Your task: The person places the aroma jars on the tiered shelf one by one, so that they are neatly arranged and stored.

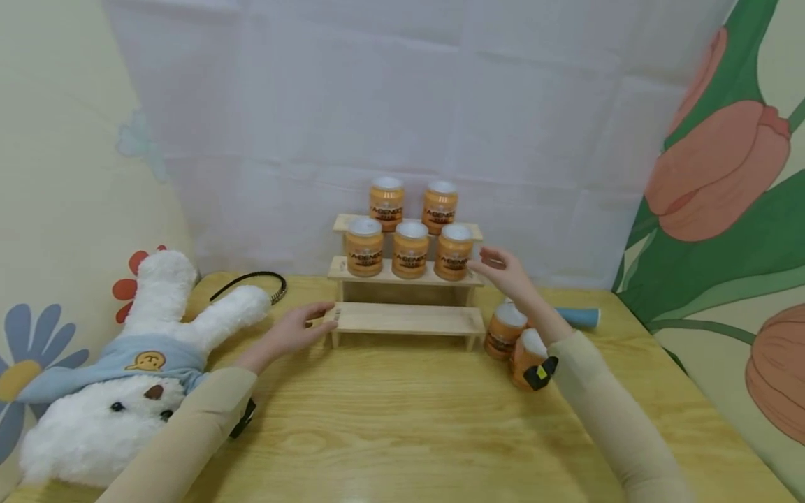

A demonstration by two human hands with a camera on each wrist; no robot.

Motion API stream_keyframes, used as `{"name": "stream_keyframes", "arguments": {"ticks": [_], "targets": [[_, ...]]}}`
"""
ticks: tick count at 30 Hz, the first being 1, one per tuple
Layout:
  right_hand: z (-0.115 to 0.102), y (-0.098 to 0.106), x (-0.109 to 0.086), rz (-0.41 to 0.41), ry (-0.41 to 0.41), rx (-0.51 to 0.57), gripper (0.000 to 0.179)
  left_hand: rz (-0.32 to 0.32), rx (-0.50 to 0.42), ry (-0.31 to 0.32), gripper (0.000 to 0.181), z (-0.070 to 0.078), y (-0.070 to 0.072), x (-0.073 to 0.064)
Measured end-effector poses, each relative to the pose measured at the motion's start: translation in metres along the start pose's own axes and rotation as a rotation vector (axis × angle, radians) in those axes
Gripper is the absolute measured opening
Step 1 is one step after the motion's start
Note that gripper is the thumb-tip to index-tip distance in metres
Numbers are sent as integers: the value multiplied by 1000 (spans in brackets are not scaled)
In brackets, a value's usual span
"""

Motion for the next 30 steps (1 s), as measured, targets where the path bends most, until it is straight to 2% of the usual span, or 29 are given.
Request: {"name": "stream_keyframes", "arguments": {"ticks": [6,10,18,26,30], "targets": [[7,9,-23,-1,34,-17,61,-2,-5,0,59,-2,-2,-1],[13,17,-37,6,59,10,59,0,1,-4,59,-4,-2,-1],[32,35,-58,58,83,-33,56,4,6,-9,61,-5,-1,-2],[50,43,-76,-3,62,-107,57,0,5,-3,61,-2,-1,-1],[55,48,-82,-3,61,-139,53,3,5,-8,60,-1,-1,0]]}}
Point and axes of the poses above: each hand's wrist, its own x-axis towards the middle knuckle, its own y-axis out of the back of the hand, z = x × y, the point moved 9 cm from there along x, towards the middle knuckle, and after that the axes turned 2 degrees about z, right-handed, at the moved point
